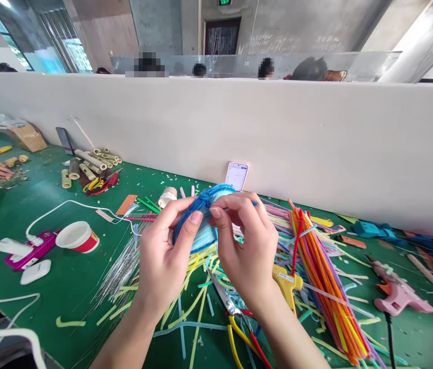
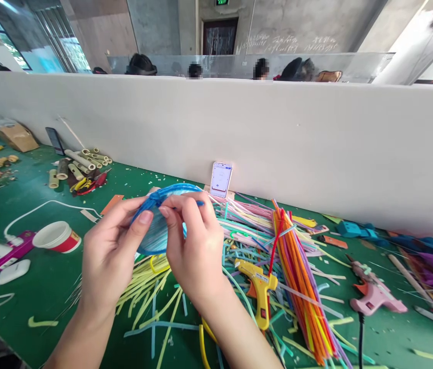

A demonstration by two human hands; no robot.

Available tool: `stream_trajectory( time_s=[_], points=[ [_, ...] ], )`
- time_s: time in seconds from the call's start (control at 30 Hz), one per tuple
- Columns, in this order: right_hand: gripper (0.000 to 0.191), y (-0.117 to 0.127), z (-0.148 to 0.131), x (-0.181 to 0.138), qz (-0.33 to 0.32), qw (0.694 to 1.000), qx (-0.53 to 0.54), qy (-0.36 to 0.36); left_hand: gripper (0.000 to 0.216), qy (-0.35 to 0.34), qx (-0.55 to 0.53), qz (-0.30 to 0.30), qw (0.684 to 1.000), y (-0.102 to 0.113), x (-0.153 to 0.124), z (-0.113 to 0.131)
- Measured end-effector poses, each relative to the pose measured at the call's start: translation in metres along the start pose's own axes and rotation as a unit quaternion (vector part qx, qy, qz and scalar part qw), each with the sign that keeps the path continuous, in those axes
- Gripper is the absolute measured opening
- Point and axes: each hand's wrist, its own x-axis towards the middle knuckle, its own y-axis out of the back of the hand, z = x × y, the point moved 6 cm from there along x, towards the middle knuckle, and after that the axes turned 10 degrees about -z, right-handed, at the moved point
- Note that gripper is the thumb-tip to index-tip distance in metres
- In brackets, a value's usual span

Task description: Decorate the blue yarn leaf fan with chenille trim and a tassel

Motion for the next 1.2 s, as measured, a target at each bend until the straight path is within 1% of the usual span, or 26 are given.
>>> stream_trajectory(
  time_s=[0.07, 0.13, 0.2, 0.3, 0.4, 0.47, 0.53, 0.6, 0.67, 0.73, 0.8, 0.87, 1.0, 1.2],
  points=[
    [0.011, 0.000, 0.003, -0.001, 0.000, 0.999, 0.027, -0.028, 0.023, 0.007, -0.014, -0.008, 1.000, -0.002, 0.000, 0.000],
    [0.010, -0.001, 0.005, -0.003, -0.009, 0.998, 0.039, -0.039, 0.023, 0.011, -0.026, -0.004, 1.000, -0.003, 0.000, 0.000],
    [0.010, -0.001, 0.005, -0.004, -0.012, 0.999, 0.034, -0.031, 0.024, 0.011, -0.030, 0.006, 0.999, -0.003, 0.000, 0.000],
    [0.011, -0.001, 0.006, -0.006, -0.010, 0.998, 0.046, -0.029, 0.024, 0.009, -0.026, 0.005, 1.000, -0.003, 0.000, 0.000],
    [0.011, -0.003, 0.008, -0.004, -0.029, 0.996, 0.076, -0.031, 0.022, 0.006, -0.025, 0.007, 1.000, -0.003, 0.000, 0.000],
    [0.011, -0.004, 0.007, -0.002, -0.037, 0.996, 0.075, -0.023, 0.021, 0.004, -0.023, 0.013, 1.000, -0.002, -0.001, 0.000],
    [0.011, -0.004, 0.004, -0.002, -0.027, 0.998, 0.049, -0.013, 0.021, 0.000, -0.022, 0.015, 1.000, -0.002, -0.002, 0.001],
    [0.010, -0.002, 0.001, -0.003, 0.007, 1.000, 0.000, 0.004, 0.021, -0.004, -0.024, 0.011, 1.000, -0.002, -0.002, 0.001],
    [0.010, -0.001, -0.003, -0.007, 0.047, 0.996, -0.062, 0.034, 0.021, -0.003, -0.026, 0.007, 1.000, -0.003, -0.002, 0.001],
    [0.011, -0.001, -0.008, -0.011, 0.077, 0.986, -0.123, 0.076, 0.022, -0.001, -0.026, 0.009, 1.000, -0.003, -0.002, 0.000],
    [0.012, -0.003, -0.011, -0.015, 0.078, 0.977, -0.165, 0.112, 0.022, 0.004, -0.027, 0.014, 1.000, -0.002, -0.001, -0.001],
    [0.014, -0.004, -0.012, -0.017, 0.066, 0.971, -0.189, 0.133, 0.023, 0.005, -0.025, 0.018, 1.000, -0.001, -0.002, -0.002],
    [0.018, 0.001, -0.013, -0.017, 0.073, 0.962, -0.217, 0.150, 0.024, -0.001, -0.027, 0.015, 1.000, -0.002, -0.003, -0.003],
    [0.019, 0.002, -0.014, -0.018, 0.087, 0.958, -0.218, 0.166, 0.023, -0.006, -0.032, 0.002, 0.999, -0.004, -0.004, -0.002]
  ],
)
